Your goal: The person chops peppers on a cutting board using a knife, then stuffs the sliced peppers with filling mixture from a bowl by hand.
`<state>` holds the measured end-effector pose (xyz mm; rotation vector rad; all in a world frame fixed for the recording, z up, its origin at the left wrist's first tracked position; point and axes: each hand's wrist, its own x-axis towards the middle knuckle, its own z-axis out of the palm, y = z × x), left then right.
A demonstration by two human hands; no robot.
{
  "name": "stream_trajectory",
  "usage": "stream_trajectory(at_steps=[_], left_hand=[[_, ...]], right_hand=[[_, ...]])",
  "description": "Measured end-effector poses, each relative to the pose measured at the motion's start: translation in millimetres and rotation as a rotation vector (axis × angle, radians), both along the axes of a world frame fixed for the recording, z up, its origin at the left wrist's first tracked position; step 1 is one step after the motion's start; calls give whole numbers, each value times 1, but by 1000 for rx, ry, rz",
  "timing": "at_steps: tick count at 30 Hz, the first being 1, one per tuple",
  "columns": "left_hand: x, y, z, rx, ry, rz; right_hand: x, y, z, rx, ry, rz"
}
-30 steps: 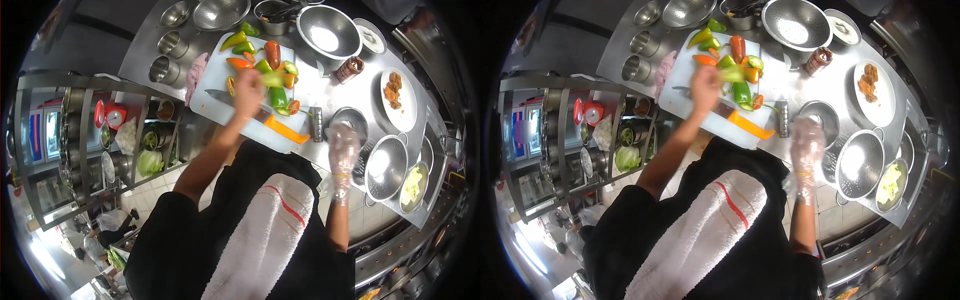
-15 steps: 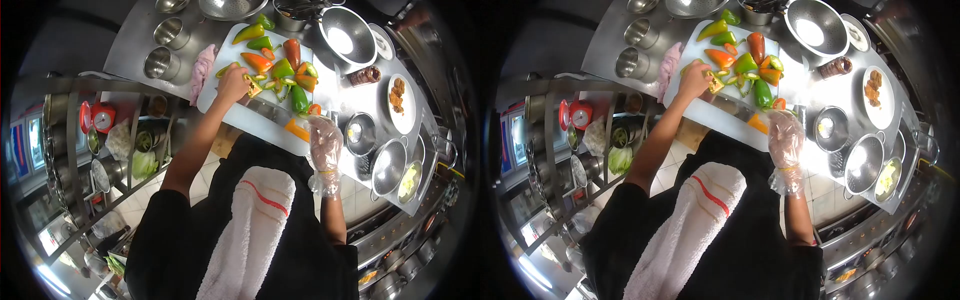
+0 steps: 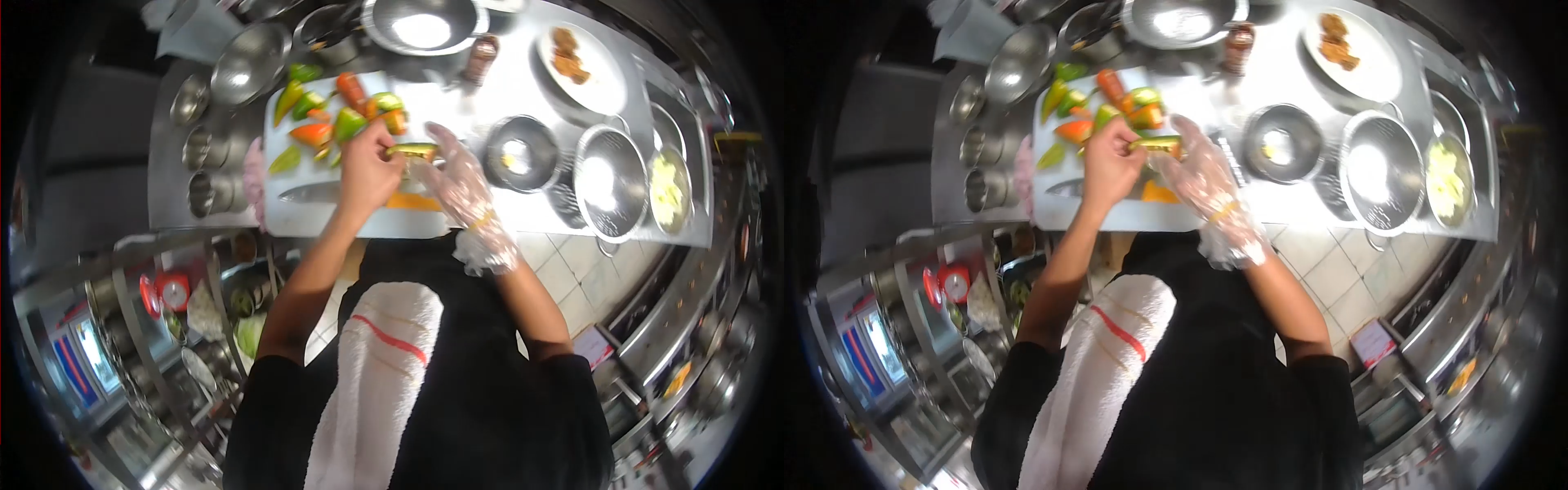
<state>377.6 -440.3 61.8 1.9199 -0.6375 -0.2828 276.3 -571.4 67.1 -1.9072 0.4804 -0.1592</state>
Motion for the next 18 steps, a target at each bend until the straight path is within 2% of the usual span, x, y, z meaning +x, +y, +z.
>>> stream_trajectory(at_steps=[2, 4, 6, 8, 10, 12, 13, 15, 16, 18], left_hand=[[-30, -53, 12, 20, -199, -13], [-43, -87, 14, 4, -221, -71], [-49, -112, 11, 89, -250, -103], [-42, -127, 1, 123, -184, -107], [-26, -132, -14, 46, 153, -60], [-16, -134, -28, 51, 178, -68], [-16, -135, -30, 57, 260, -65], [-20, -140, -32, 62, 343, -61], [-23, -144, -33, 73, 386, -74], [-29, -148, -34, 88, 435, -89]], right_hand=[[-5, -30, -14, -114, -79, -76], [-11, -59, -25, -163, -121, -219], [-21, -88, -42, -137, -120, -243], [-29, -119, -76, -277, -284, -110], [-41, -138, -65, -94, -130, -67], [-48, -144, -64, -440, -207, -73], [-52, -142, -55, -431, -206, -78], [-55, -139, -37, -667, -355, -94], [-54, -142, -40, -666, -353, -95], [-50, -146, -55, -787, -163, 156]])
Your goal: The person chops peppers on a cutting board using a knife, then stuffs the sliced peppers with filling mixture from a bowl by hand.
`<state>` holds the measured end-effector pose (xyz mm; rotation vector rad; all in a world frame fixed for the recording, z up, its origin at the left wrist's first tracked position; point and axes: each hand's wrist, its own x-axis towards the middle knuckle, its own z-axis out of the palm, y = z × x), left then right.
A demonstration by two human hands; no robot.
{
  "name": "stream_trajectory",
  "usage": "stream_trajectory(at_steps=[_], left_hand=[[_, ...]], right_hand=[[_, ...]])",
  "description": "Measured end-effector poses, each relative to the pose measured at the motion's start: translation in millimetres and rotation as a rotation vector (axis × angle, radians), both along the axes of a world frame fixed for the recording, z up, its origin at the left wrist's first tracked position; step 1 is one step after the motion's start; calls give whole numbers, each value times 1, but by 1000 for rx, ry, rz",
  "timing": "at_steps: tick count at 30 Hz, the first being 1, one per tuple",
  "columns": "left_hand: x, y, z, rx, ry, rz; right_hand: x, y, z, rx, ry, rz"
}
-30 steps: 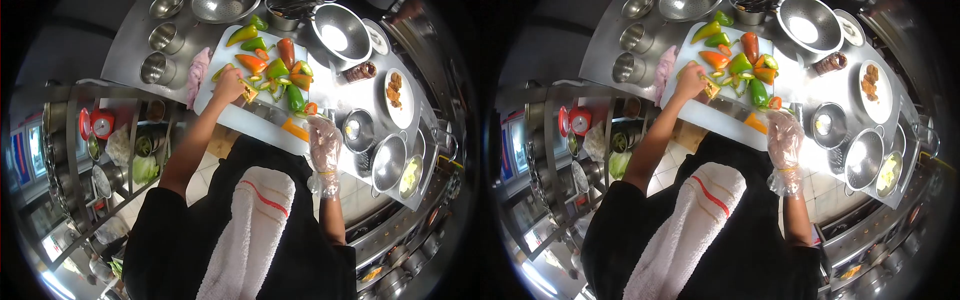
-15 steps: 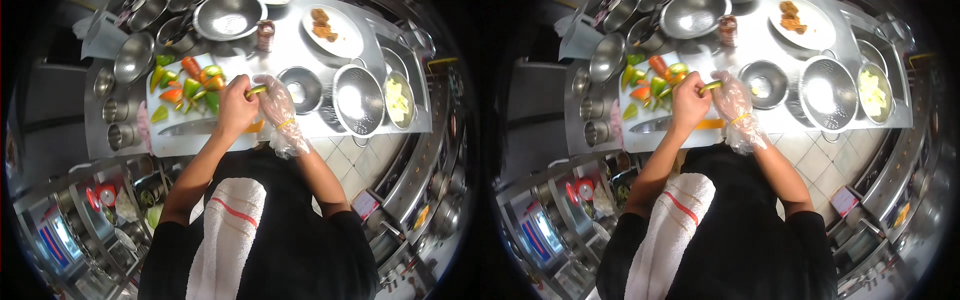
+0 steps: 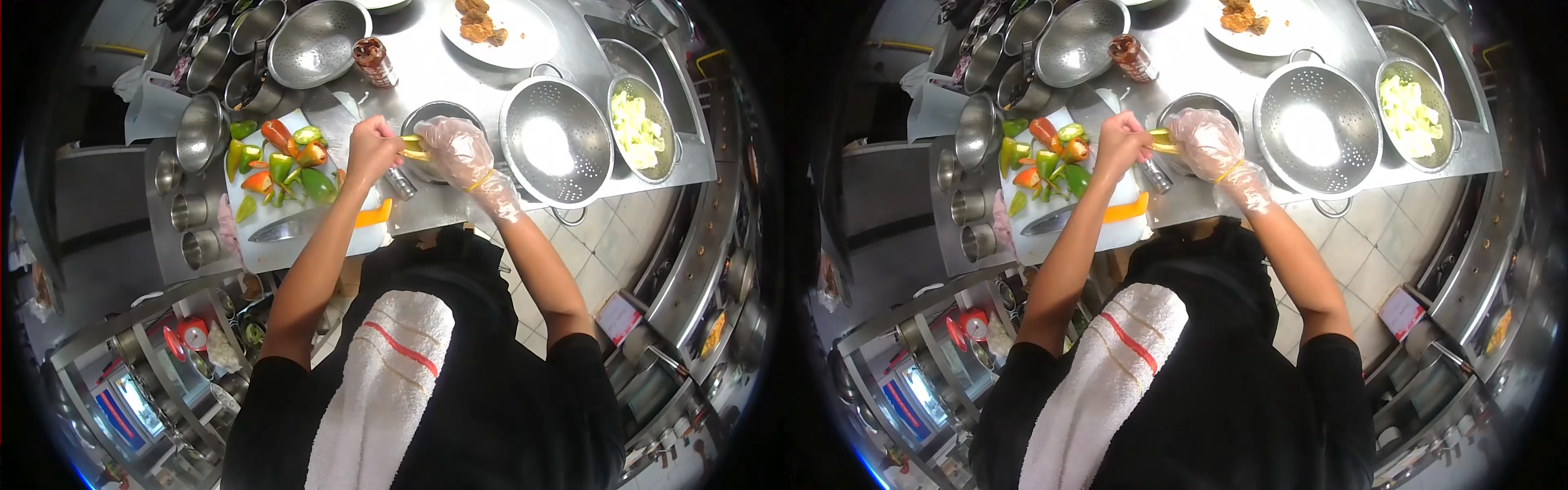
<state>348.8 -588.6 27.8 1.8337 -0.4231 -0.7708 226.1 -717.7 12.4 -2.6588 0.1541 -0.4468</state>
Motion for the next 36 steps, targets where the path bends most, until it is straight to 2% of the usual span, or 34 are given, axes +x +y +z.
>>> stream_trajectory(at_steps=[3, 5, 6, 7, 8, 10, 11, 16, 18, 19, 21, 22, 25, 26, 27, 28, 29, 30, 31, 32, 34, 35, 36], left_hand=[[-5, -5, 0, -13, 41, -10], [-6, -7, 1, 5, -101, 2], [-5, -7, -3, 3, -101, 8], [-4, -6, -8, 1, -246, 14], [-2, -5, -12, 1, -391, 22], [-3, -6, -6, 9, -459, 16], [-6, -8, -1, 14, -525, -1], [-23, -18, 5, -69, -570, -106], [-25, -18, 4, -118, -662, -137], [-25, -16, 5, -118, -681, -132], [-21, -10, 8, -137, -660, -75], [-17, -8, 10, -149, -643, -18], [-7, -5, -3, -234, -799, 2], [-8, -6, -7, -260, -852, -8], [-16, -8, -16, -282, -763, -10], [-28, -4, 0, -225, -528, -50], [-28, -6, -10, -416, -736, -186], [-36, -8, -13, -397, -808, -197], [-39, -4, -12, -341, -765, -205], [-38, 0, -11, -300, -716, -223], [-24, 24, -8, -289, -682, -100], [-19, 38, -8, -282, -643, -13], [-7, 59, -5, -315, -682, 128]], right_hand=[[0, 1, -19, 79, -41, -118], [-2, 0, -27, 109, -27, -157], [-4, -2, -27, 160, -89, -267], [-4, -3, -28, 213, -152, -375], [-6, -2, -28, 212, -152, -366], [-11, 4, -10, 263, -92, -276], [-12, 7, -2, 188, -27, -219], [-6, 6, -12, 109, -5, -134], [-3, 4, -14, 95, 123, -197], [-3, 1, -18, 90, 126, -195], [-4, -9, -21, 145, 46, -406], [-5, -11, -18, 137, 42, -399], [-3, -5, 1, 393, 244, -434], [0, -10, -4, -139, 328, -232], [-7, -8, -23, -408, 174, -236], [-10, -10, -31, -161, 133, -237], [-8, -9, -16, 157, 239, -228], [1, -11, 1, 661, 360, -277], [-15, -33, -56, 441, 102, -42], [-2, -9, -2, 431, 314, -177], [2, 7, 10, 246, 407, -337], [0, 12, 7, 235, 412, -330], [-3, 17, -2, 108, 266, -366]])
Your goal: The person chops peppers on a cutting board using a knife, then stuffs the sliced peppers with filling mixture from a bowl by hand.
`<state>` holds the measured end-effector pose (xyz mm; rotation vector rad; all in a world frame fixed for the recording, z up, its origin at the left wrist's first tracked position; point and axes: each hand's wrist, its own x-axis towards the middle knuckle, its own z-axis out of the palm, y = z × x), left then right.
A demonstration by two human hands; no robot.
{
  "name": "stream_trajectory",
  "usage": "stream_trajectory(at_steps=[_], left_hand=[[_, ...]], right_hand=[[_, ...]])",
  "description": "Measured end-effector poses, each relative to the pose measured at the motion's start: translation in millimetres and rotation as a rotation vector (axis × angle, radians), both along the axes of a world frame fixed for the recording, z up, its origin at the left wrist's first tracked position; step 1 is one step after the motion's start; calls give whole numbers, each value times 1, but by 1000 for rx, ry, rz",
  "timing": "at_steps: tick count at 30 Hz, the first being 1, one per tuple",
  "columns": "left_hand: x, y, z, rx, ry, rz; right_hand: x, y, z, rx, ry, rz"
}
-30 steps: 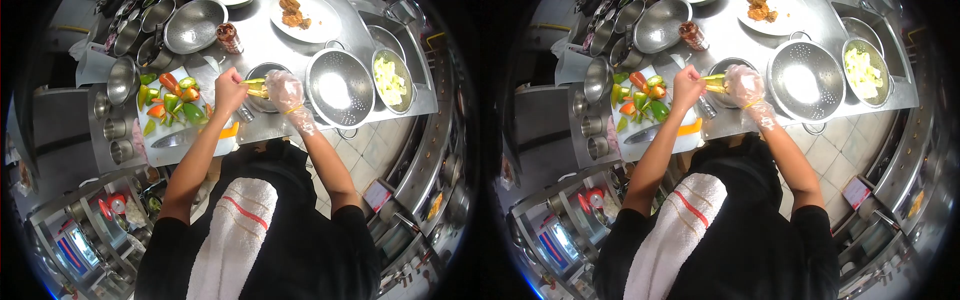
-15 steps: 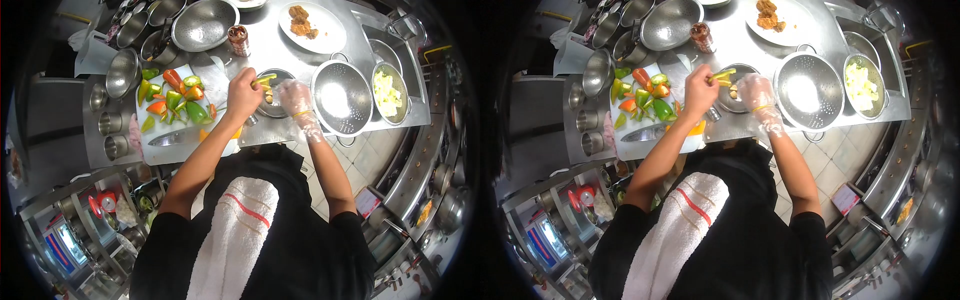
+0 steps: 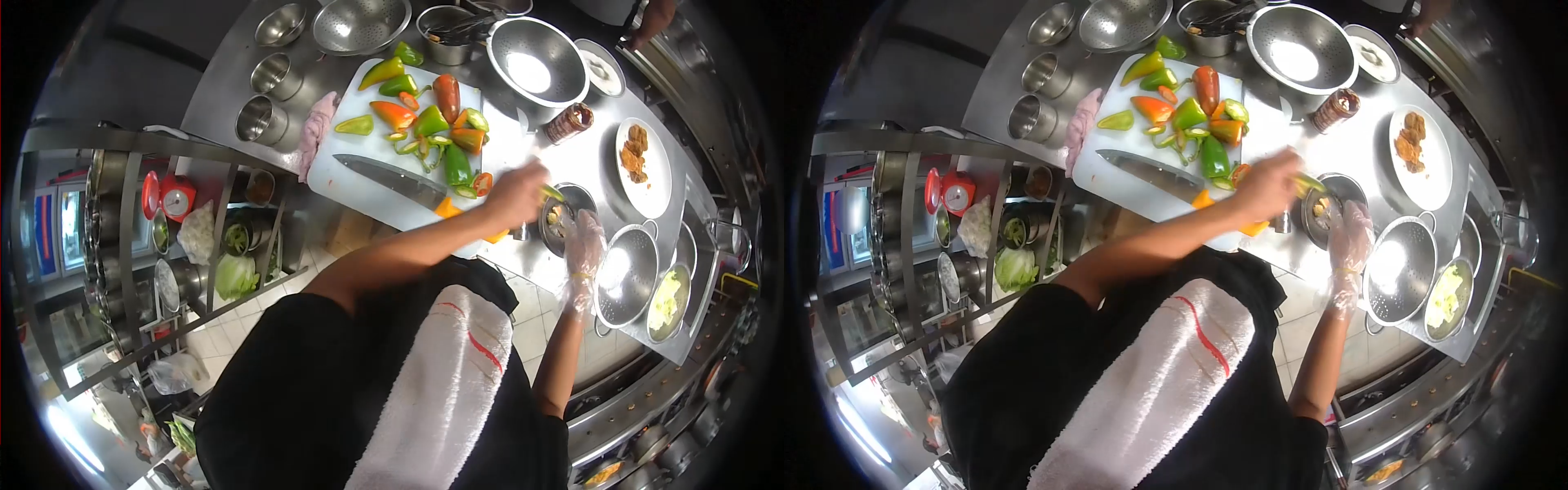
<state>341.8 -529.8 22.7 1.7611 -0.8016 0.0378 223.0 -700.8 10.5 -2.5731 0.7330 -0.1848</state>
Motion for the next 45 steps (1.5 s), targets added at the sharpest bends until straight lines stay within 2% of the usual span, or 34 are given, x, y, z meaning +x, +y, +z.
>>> stream_trajectory(at_steps=[1, 2, 3, 4, 5, 6, 9, 10, 11, 12, 14, 15, 17, 18, 20, 21, 22, 24, 25, 28, 30, 32, 33, 34, 36, 38, 40, 41, 42, 44, 45], left_hand=[[18, 31, 0, 20, 120, 43], [39, 63, -9, -18, 29, 205], [57, 104, 6, -20, 5, 296], [83, 138, -19, -139, 116, 419], [102, 177, -18, -138, 159, 524], [123, 214, -38, -104, 235, 596], [150, 265, -58, -91, 219, 673], [151, 271, -55, 64, 210, 681], [149, 274, -55, 221, 204, 683], [143, 272, -47, 217, 210, 676], [131, 260, -22, 400, -204, 687], [128, 254, -19, 397, -198, 684], [122, 241, -18, 369, 98, 356], [121, 232, -15, 366, 103, 348], [124, 213, -7, 480, -31, 192], [136, 207, -27, 531, -167, 175], [144, 202, -29, 529, -171, 165], [157, 196, -32, 711, -225, 118], [162, 196, -35, 710, -287, 121], [161, 198, -34, 644, -263, 76], [161, 202, -36, 628, -256, 82], [161, 209, -43, 589, -291, 78], [160, 211, -38, 530, -320, 92], [163, 214, -38, 535, -316, 90], [169, 219, -30, 422, -53, 258], [168, 220, -15, 492, -72, 244], [165, 207, -18, 396, -199, 155], [167, 202, -27, 490, -315, 145], [169, 194, -28, 485, -313, 163], [170, 182, -32, 833, -228, 106], [173, 179, -33, 830, -246, 129]], right_hand=[[0, 3, -4, -153, -119, -21], [4, 6, -2, -163, -115, -15], [8, 14, 1, -118, -179, 3], [13, 23, 3, -71, -242, 20], [23, 39, 18, -195, -325, 152], [36, 54, 25, -150, -367, 193], [72, 92, 41, -133, -439, 320], [81, 107, 53, -96, -438, 343], [86, 115, 61, -58, -431, 363], [89, 117, 65, -64, -425, 359], [91, 119, 68, -93, -449, 383], [90, 120, 67, -98, -443, 381], [84, 119, 58, -65, -367, 440], [80, 124, 53, -139, -324, 472], [77, 136, 45, -120, -320, 555], [77, 145, 44, -35, -374, 528], [75, 145, 42, -38, -374, 517], [72, 144, 40, -17, -419, 506], [68, 142, 42, -47, -344, 428], [52, 128, 37, -119, -340, 336], [38, 127, 15, -117, -321, 379], [24, 138, -11, -175, -252, 603], [27, 157, 9, -197, -211, 602], [36, 168, 17, -64, -85, 652], [41, 185, 0, -267, -167, 687], [45, 195, -11, -320, -115, 696], [50, 199, -13, -382, -69, 710], [49, 197, -12, -324, -12, 731], [48, 195, -11, -268, 50, 754], [48, 189, -8, -264, 69, 779], [45, 186, -8, -244, 93, 781]])
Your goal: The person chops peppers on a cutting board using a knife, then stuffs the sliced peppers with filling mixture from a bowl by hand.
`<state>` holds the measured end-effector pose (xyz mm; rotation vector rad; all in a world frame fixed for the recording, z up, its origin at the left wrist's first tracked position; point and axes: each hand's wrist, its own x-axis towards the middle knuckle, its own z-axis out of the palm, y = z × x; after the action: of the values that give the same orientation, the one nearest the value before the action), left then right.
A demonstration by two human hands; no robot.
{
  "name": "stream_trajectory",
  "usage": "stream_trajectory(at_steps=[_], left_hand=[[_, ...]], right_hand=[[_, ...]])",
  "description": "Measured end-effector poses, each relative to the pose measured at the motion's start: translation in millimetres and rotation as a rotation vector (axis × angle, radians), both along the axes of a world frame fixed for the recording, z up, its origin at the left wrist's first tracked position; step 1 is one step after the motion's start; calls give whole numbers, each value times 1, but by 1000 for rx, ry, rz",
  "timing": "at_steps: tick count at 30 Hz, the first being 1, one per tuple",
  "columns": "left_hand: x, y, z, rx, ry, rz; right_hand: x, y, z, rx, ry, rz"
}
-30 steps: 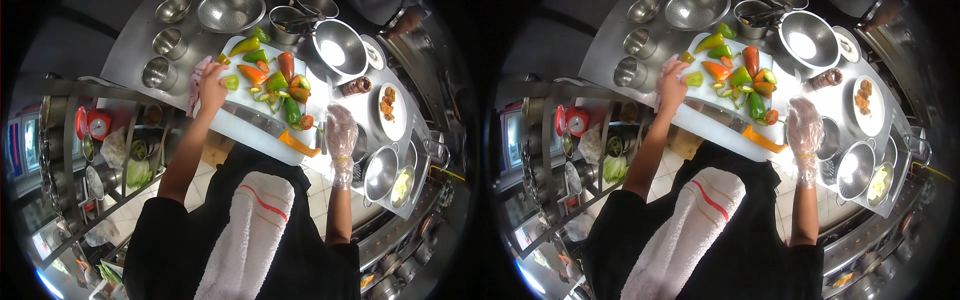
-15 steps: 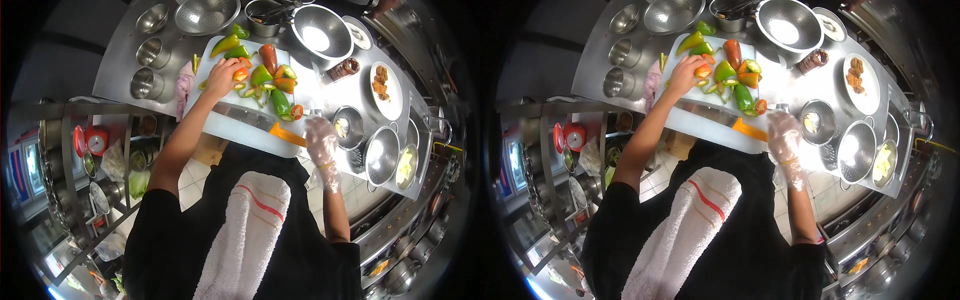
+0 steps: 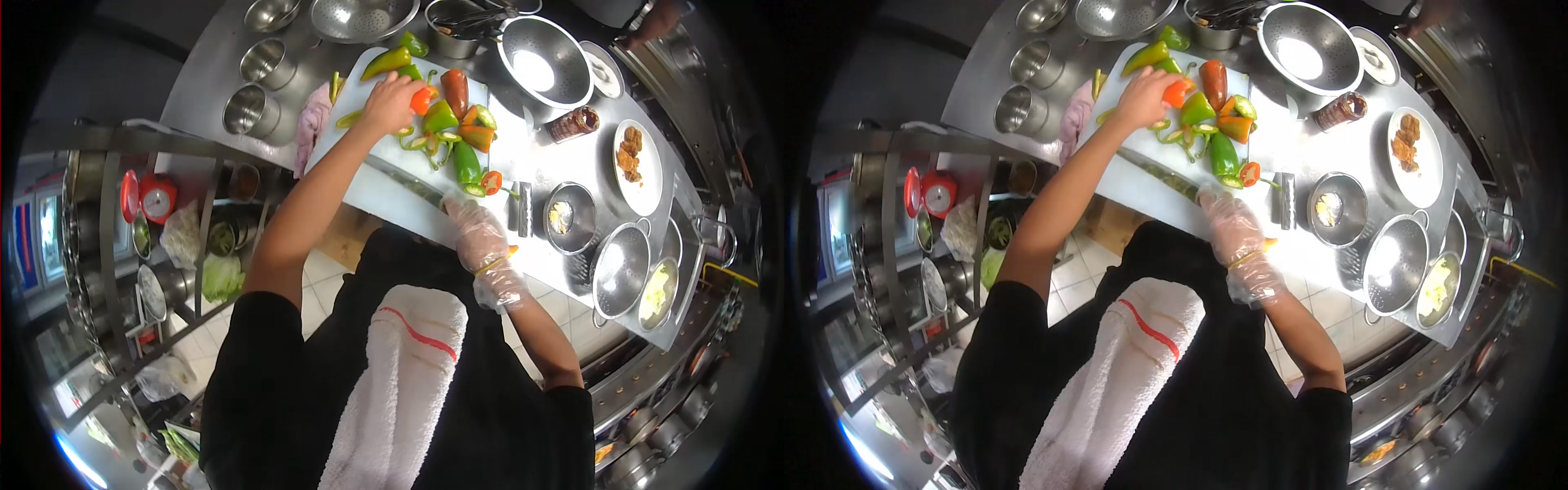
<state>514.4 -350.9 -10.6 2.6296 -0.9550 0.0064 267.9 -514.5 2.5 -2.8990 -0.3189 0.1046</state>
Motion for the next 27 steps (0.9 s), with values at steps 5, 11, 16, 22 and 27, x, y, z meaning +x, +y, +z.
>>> stream_trajectory(at_steps=[5, 11, 16, 22, 27], left_hand=[[-7, 28, 27, -344, -23, 45], [-127, 64, 2, -430, -20, 201], [-192, 56, 0, -452, 85, 294], [-199, 55, -6, -473, 38, 395], [-198, 48, -2, -391, 65, 438]], right_hand=[[-2, -19, 30, 174, 228, -109], [-23, -46, 8, 261, 357, -215], [-41, -42, 18, 167, 365, -56], [-45, -20, 38, 130, 283, -25], [-47, -12, 46, 111, 345, 18]])
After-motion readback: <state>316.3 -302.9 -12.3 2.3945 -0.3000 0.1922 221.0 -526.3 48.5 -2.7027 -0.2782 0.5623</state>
